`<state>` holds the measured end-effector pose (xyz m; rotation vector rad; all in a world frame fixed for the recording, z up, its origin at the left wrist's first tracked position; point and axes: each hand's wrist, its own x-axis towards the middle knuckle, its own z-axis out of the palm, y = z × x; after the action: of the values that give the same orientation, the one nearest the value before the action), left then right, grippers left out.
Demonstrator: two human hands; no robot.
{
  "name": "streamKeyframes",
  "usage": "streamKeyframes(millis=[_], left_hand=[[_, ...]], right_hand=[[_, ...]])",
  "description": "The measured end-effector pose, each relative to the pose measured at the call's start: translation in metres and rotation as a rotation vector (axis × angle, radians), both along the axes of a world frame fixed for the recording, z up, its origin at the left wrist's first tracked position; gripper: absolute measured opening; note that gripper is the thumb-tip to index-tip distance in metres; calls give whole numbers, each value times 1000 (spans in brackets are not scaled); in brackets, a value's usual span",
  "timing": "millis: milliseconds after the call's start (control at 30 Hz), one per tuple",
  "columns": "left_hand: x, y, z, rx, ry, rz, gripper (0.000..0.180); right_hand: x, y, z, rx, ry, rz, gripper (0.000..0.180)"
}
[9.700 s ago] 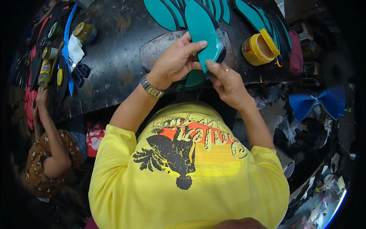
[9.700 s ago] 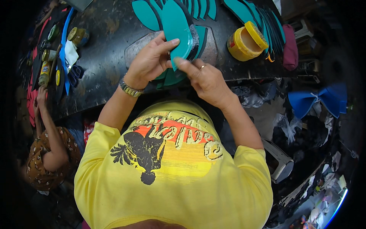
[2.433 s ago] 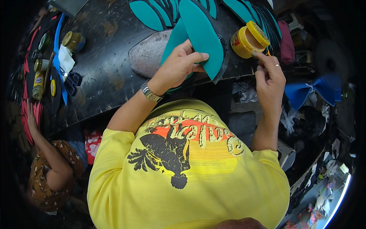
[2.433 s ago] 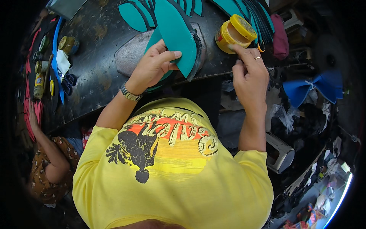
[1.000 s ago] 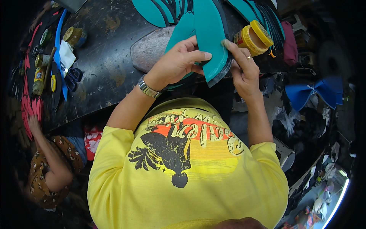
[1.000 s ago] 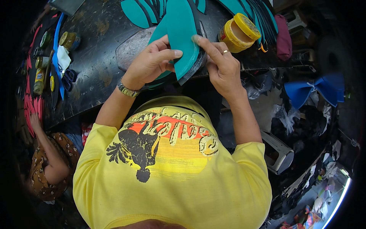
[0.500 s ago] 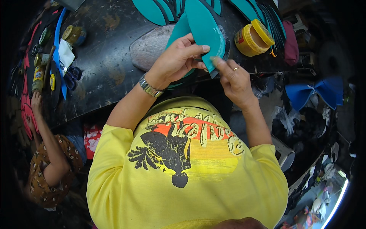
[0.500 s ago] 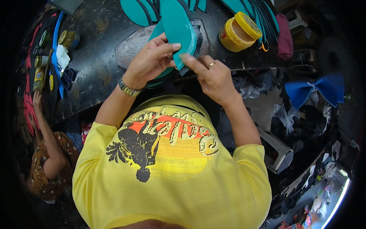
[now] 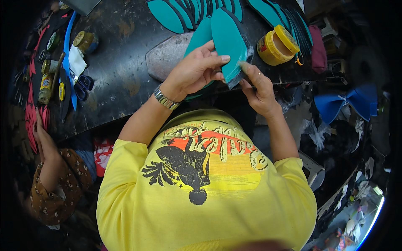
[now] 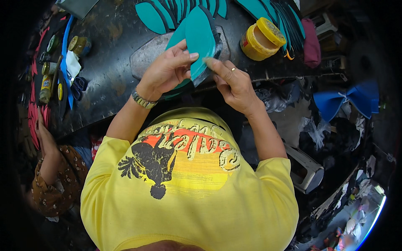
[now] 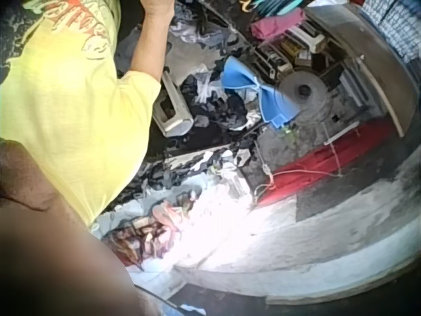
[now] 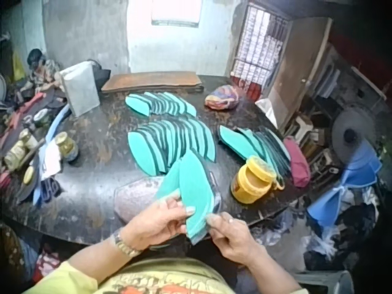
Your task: The person repeatedly picks teal foam pieces from a table, applies a beige paste from a yellow tub to the edges using a small stick, and places the pieces back on the table. The person handles the foam pieces one at a time and repeats the process throughout the clip.
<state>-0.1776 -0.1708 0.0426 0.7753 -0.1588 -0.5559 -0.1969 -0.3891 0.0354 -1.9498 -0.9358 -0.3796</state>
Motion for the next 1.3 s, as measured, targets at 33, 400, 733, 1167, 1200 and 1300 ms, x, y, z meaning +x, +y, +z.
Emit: streamKeyframes(millis=[33,400,733,1167,1200,1300], left_hand=[[-1,1,2,-10,-13,-22,37],[100,119,11,342,-216,458,22],[304,219,-32,670,9,817,12],[337,225,-44,1895,-268,944,87],[320,210,-37,1901,-508,1097,73],[246,143,-7,1528,-599,687,62]], right_hand=[[3,1,-3,33,60,14,61],[38,33,-30,250,235,-86,64],[35,35,-53,257,204,-129,67],[35,37,-50,206,244,-137,63],[35,37,-51,236,260,-123,63],[37,39,-53,387,208,-100,67]])
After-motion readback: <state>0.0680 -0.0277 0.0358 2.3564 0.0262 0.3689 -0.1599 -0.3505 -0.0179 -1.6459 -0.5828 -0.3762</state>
